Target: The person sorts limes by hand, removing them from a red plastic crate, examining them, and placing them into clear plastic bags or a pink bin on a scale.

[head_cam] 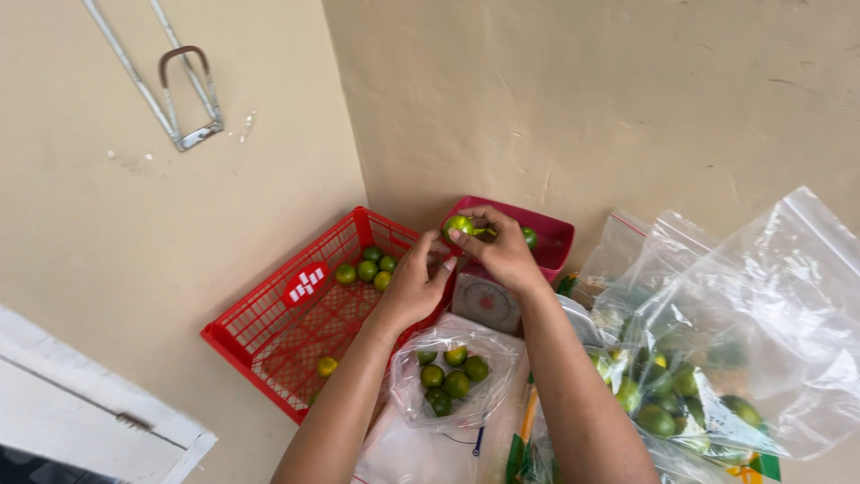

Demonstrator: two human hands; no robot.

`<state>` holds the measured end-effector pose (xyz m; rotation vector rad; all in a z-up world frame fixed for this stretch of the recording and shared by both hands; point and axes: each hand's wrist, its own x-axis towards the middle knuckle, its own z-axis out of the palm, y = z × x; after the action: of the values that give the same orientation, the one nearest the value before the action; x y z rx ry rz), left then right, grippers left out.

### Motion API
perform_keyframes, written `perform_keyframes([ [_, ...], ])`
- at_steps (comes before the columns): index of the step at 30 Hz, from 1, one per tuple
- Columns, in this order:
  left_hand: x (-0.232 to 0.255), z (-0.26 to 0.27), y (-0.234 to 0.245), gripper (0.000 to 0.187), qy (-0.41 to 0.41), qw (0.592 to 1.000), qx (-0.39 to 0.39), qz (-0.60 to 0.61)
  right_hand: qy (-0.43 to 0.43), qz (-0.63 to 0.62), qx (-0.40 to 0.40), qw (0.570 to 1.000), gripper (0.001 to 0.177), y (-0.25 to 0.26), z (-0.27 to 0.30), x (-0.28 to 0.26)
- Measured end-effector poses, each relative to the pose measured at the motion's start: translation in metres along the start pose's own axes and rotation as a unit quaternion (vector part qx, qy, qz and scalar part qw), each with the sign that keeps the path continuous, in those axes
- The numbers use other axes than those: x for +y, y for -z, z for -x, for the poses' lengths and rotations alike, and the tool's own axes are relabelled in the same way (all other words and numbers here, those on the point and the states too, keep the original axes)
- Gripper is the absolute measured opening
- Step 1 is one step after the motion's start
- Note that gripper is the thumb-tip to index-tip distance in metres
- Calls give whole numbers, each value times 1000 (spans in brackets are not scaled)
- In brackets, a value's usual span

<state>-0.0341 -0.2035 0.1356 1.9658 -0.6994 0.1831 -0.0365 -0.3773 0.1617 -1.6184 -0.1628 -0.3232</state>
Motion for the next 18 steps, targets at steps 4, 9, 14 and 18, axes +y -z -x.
perform_keyframes([
  [4, 48, -18, -24, 64, -29, 998, -24, 48, -1, 33, 27, 999, 39, 47, -8, -1],
  [9, 33, -47, -62, 54, 2, 987, -71, -142, -94, 222, 61, 969, 39, 91, -21, 12],
  [14, 16, -58, -85, 52, 13, 967, -105, -230, -142, 324, 49, 934, 39, 117, -47, 63],
  [18, 32, -54, -81, 58, 23, 955, -144, -260, -169, 390, -15, 905, 39, 115, -54, 67],
])
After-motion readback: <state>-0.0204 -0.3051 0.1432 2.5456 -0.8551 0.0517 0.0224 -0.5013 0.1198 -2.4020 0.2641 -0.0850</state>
